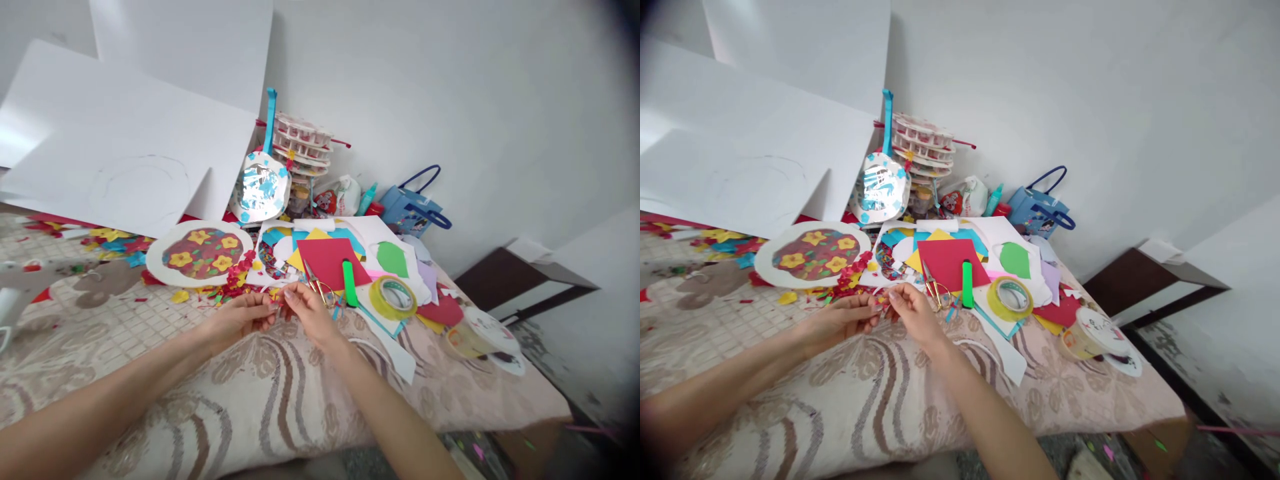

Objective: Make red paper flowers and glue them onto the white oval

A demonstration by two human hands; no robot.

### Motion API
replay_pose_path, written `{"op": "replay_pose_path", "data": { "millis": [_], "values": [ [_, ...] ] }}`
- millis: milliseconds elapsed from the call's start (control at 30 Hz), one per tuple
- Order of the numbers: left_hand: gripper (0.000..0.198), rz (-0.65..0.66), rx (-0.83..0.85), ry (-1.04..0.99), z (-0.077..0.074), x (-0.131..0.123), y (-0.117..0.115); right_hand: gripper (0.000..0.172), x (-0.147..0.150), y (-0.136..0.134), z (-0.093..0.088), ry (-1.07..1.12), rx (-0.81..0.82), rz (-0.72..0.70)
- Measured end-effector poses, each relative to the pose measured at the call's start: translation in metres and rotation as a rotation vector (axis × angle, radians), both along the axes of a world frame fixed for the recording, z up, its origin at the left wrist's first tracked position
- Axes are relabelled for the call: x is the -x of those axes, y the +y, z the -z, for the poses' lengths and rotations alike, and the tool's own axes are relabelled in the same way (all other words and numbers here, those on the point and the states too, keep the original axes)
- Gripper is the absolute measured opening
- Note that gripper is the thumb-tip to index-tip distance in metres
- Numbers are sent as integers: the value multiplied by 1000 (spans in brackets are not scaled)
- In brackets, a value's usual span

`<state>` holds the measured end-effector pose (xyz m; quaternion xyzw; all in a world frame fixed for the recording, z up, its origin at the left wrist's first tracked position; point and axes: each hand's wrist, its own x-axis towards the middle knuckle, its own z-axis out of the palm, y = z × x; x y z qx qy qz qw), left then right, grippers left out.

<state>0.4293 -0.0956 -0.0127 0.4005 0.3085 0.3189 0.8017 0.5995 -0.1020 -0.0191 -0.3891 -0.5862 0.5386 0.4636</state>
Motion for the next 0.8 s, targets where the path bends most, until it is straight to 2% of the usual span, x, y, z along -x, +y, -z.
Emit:
{"op": "replay_pose_path", "data": {
  "millis": [133,233,333,467,600,800],
  "values": [
    [13,76,184,-67,-6,0,-3,27,-3,-2,-7,-26,-53,-94],
    [12,86,264,-94,-9,1,-5,27,-5,-3,-11,-45,-78,-171],
    [11,105,283,-127,-11,1,-7,23,-6,-2,-11,-30,-76,-209],
    [14,103,253,-110,-8,0,-8,19,-7,1,-5,-13,-73,-156],
    [21,43,97,15,1,-2,-3,18,-8,3,-1,-90,-77,-95],
    [25,-216,-465,302,5,-4,4,10,-5,2,-2,-266,-91,18]
  ]
}}
